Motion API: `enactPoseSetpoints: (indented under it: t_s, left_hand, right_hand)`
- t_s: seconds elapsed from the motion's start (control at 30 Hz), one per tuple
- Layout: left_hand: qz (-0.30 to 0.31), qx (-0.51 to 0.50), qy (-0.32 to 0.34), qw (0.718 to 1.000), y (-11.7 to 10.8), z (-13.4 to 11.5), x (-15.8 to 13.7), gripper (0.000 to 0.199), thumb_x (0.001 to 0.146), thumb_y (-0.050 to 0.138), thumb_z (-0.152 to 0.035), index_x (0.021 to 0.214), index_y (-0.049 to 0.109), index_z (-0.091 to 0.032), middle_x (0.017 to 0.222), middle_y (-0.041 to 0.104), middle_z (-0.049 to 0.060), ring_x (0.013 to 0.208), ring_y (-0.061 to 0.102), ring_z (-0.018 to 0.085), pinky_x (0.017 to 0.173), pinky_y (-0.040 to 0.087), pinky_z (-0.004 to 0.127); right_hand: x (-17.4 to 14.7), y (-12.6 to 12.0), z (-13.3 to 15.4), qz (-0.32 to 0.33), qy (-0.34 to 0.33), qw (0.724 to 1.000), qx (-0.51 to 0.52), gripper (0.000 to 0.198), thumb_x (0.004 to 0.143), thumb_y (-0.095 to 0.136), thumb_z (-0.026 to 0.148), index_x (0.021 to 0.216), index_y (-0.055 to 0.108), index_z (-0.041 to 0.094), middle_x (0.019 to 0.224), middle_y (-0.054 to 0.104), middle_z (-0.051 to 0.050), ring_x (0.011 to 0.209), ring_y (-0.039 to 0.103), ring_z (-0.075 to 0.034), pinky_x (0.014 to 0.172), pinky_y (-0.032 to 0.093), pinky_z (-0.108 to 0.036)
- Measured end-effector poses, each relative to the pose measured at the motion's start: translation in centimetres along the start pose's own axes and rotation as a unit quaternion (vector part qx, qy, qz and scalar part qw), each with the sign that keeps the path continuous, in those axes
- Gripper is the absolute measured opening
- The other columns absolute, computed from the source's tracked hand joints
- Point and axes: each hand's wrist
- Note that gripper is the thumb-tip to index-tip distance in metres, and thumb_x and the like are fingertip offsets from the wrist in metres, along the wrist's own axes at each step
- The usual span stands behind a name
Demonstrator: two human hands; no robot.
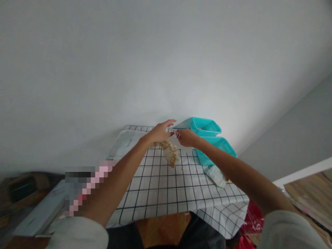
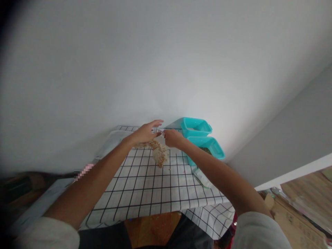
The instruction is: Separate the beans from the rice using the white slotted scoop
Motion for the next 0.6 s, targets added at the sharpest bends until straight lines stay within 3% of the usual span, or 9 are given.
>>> enactPoseSetpoints:
  t_s: [0.1,0.17,0.43,0.6]
  left_hand:
    - [0.047,0.045,0.014,0.998,-0.9,0.0,0.1,0.023,0.083,0.066,-0.035,0.097,0.077,-0.022,0.08,0.075,0.002,0.074,0.066,0.018,0.067,0.046,0.026]
    - [0.052,0.069,0.014,0.996,-1.2,0.3,-0.4,0.026,0.086,0.061,-0.04,0.088,0.077,-0.02,0.067,0.07,0.0,0.063,0.06,0.016,0.06,0.04,0.025]
    - [0.048,0.106,-0.007,0.993,-1.3,2.7,-3.2,0.036,0.093,0.052,-0.043,0.095,0.077,-0.018,0.067,0.069,0.0,0.059,0.056,0.015,0.053,0.032,0.024]
    - [0.052,0.118,-0.008,0.992,-0.7,3.6,-3.0,0.036,0.093,0.051,-0.043,0.092,0.077,-0.018,0.067,0.069,0.0,0.059,0.056,0.015,0.054,0.033,0.024]
  right_hand:
    - [0.9,-1.2,-1.7,-0.002,-0.06,0.998,-0.001,0.031,0.096,0.048,0.019,0.124,0.061,0.019,0.117,0.071,-0.012,0.104,0.067,-0.023,0.082,0.044,-0.028]
    - [1.6,-1.5,-2.4,0.001,-0.091,0.996,0.0,0.028,0.097,0.048,0.022,0.119,0.064,0.019,0.112,0.073,-0.011,0.1,0.067,-0.021,0.079,0.043,-0.026]
    - [4.0,0.4,-3.4,0.02,-0.135,0.991,0.009,0.027,0.095,0.05,0.021,0.116,0.068,0.02,0.106,0.075,-0.008,0.093,0.068,-0.018,0.074,0.042,-0.024]
    - [4.8,1.6,-3.8,0.027,-0.125,0.992,0.005,0.024,0.097,0.051,0.025,0.114,0.068,0.019,0.107,0.073,-0.008,0.098,0.068,-0.02,0.082,0.047,-0.028]
Point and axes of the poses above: each hand's wrist, its own x-axis towards the middle knuckle, its own y-axis out of the palm, z = x × y
